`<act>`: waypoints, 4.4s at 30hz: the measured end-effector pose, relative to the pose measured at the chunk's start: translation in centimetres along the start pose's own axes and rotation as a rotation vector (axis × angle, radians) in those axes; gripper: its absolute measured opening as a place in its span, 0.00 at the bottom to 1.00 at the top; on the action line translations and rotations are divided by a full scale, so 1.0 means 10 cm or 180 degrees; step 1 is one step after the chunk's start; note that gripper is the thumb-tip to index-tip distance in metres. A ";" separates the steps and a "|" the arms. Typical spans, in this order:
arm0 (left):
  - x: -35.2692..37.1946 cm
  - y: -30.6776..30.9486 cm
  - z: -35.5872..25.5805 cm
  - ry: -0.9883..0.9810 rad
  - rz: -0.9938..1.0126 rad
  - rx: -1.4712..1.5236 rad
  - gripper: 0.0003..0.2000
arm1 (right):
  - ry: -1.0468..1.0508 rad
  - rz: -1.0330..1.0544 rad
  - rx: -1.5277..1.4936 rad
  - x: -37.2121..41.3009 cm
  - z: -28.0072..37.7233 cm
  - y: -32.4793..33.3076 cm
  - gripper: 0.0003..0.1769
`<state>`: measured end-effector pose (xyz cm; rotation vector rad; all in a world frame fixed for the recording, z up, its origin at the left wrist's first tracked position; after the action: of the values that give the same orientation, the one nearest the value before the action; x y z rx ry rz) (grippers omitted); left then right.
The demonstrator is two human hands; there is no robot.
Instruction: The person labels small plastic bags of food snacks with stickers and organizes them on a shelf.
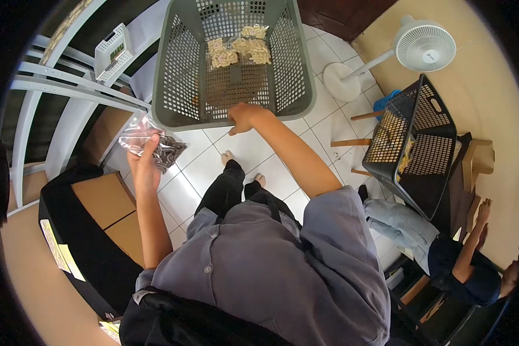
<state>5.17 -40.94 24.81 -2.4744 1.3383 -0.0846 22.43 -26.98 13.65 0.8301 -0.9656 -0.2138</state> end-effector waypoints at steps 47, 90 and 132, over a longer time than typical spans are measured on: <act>0.34 -2.28 -0.34 -0.0913 0.2229 0.0429 0.04 | 0.1206 -0.4035 -0.4479 2.61 -0.16 0.78 0.05; -0.71 -2.22 -0.41 -0.1463 0.2530 0.1001 0.03 | 0.1061 -0.4900 -0.4471 2.06 0.02 1.41 0.14; 0.34 -3.25 -0.42 -0.1893 0.2856 0.0193 0.11 | 0.0980 -0.5200 -0.4079 3.17 -0.83 0.94 0.04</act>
<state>32.29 -28.35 38.55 -1.4464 1.9180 0.7293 45.51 -32.27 38.19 0.2002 0.4449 -1.8086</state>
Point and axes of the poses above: each hand's wrist, its own x-axis away from the middle knuckle, its own y-axis out of the back of the hand, z = x × y, the point moved 4 cm from there along -x, towards the middle knuckle, and after that the axes turned 11 degrees about -y, right-handed, at the moved point
